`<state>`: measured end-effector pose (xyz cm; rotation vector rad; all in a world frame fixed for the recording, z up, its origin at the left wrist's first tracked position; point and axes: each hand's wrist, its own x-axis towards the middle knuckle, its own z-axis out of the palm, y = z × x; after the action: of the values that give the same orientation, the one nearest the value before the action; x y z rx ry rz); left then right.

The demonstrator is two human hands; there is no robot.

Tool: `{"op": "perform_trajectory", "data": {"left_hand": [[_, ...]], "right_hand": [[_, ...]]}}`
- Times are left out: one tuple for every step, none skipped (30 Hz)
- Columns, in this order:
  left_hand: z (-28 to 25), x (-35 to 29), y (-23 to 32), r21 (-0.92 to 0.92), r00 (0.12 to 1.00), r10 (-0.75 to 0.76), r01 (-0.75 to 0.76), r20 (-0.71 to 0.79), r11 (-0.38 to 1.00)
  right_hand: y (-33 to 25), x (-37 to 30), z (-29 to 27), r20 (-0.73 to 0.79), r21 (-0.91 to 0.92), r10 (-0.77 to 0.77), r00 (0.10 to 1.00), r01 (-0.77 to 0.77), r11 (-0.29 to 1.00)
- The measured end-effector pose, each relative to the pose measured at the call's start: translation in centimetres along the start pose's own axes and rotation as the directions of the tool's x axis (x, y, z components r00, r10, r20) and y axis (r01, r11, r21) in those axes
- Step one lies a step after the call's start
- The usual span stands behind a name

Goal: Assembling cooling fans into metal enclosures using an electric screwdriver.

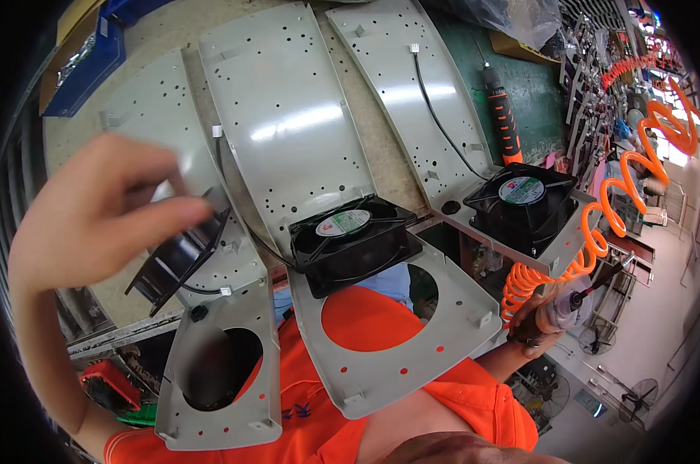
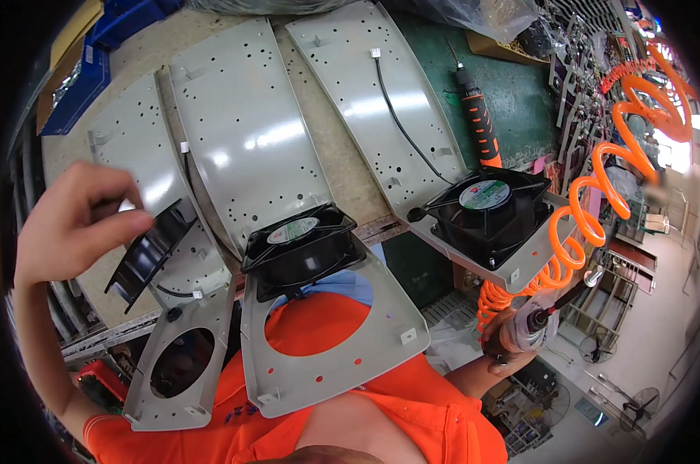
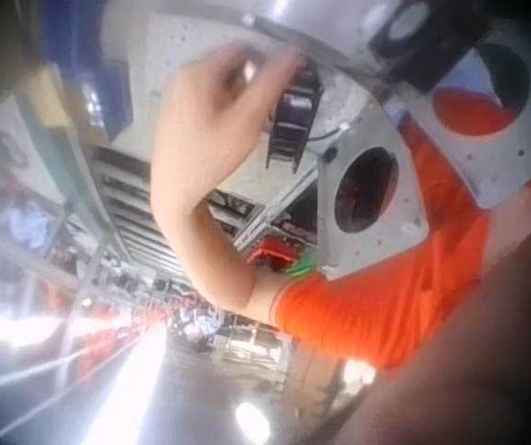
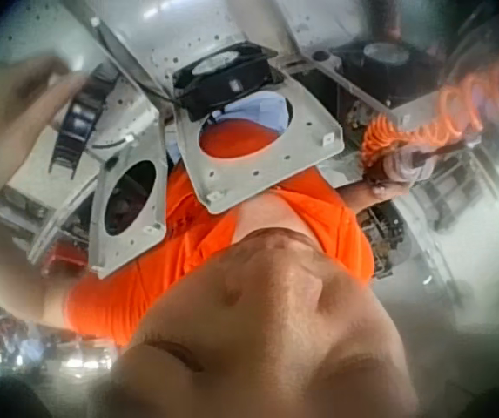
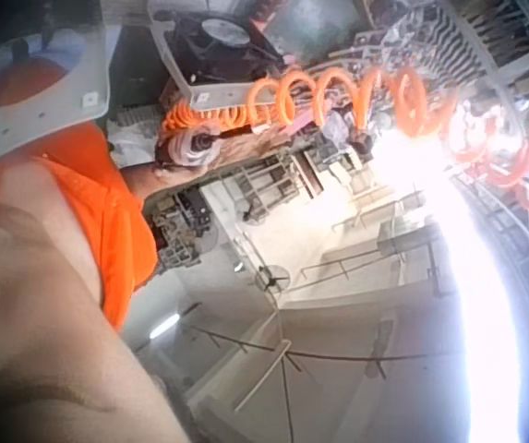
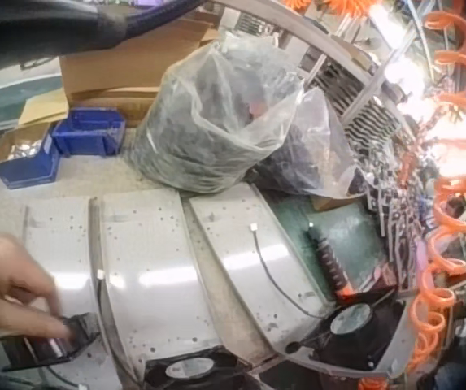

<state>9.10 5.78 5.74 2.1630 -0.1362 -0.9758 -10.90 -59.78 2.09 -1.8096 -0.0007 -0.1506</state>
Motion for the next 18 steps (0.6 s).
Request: {"op": "perform_trajectory", "data": {"left_hand": [[0.2,0.7,2.3,-0.014,0.997,0.072,-0.072,-0.021,0.997],[1.3,1.6,3.9,0.014,0.991,0.123,-0.122,-0.050,0.992],[3.1,2.7,4.2,0.030,0.982,0.168,-0.166,-0.088,0.986],[4.7,3.9,4.1,0.110,0.988,0.155,-0.154,-0.002,0.982],[6.1,6.4,4.6,0.199,0.980,0.168,-0.187,0.106,0.962],[7.0,7.8,6.0,0.183,0.971,0.082,-0.124,0.224,0.975],[7.7,8.5,6.5,0.176,0.941,-0.014,-0.048,0.337,0.983],[8.1,8.9,6.4,0.181,0.938,-0.029,-0.036,0.345,0.983],[8.3,9.2,6.3,0.108,0.944,0.069,-0.110,0.323,0.988],[8.5,8.9,6.1,0.041,0.945,0.160,-0.179,0.287,0.983],[8.6,8.3,5.8,-0.014,0.951,0.203,-0.205,0.233,0.979],[9.0,8.1,5.2,-0.008,0.953,0.187,-0.190,0.237,0.982],[9.7,8.0,5.0,-0.064,0.983,0.181,-0.179,0.040,0.982],[10.3,7.9,4.7,-0.114,0.974,0.162,-0.181,-0.160,0.977],[10.7,8.5,4.3,-0.007,0.940,0.207,-0.217,-0.272,0.976],[10.9,8.8,3.9,0.026,0.894,0.219,-0.227,-0.391,0.974],[10.8,9.3,3.3,-0.070,0.909,0.124,-0.164,-0.398,0.984],[10.4,9.5,3.2,-0.166,0.917,0.027,-0.101,-0.397,0.981]], "right_hand": [[0.2,0.6,-0.7,0.010,-0.001,0.005,1.000,-0.005,1.000],[0.5,1.3,-1.3,0.020,-0.002,0.008,1.000,-0.008,1.000],[0.8,2.4,-1.3,0.047,-0.009,0.010,0.999,-0.009,1.000],[1.1,3.2,-1.3,0.073,-0.014,0.013,0.997,-0.012,1.000],[1.0,2.2,-1.5,0.061,-0.039,0.014,0.998,-0.012,0.999],[1.0,2.2,-2.1,0.056,-0.047,0.014,0.998,-0.011,0.999],[1.1,1.7,-1.4,0.057,-0.048,0.017,0.998,-0.014,0.999],[1.0,1.7,-1.6,0.060,-0.044,0.023,0.998,-0.020,0.999],[1.3,2.4,-0.8,0.058,-0.036,0.029,0.998,-0.027,0.999],[1.4,2.7,0.0,0.061,-0.020,0.032,0.998,-0.031,0.999],[1.1,1.9,1.0,0.064,-0.002,0.035,0.997,-0.035,0.999],[0.9,2.7,1.8,0.069,0.006,0.038,0.997,-0.039,0.999],[1.1,3.5,2.0,0.074,0.031,0.041,0.996,-0.044,0.999],[1.6,3.5,2.5,0.079,0.055,0.044,0.996,-0.048,0.997],[1.7,3.7,1.9,0.069,0.070,0.039,0.997,-0.044,0.997],[1.7,4.4,1.5,0.077,0.089,0.038,0.996,-0.044,0.995],[2.1,4.7,1.6,0.083,0.106,0.035,0.996,-0.043,0.993],[2.3,5.1,2.2,0.088,0.122,0.031,0.996,-0.042,0.992]]}}
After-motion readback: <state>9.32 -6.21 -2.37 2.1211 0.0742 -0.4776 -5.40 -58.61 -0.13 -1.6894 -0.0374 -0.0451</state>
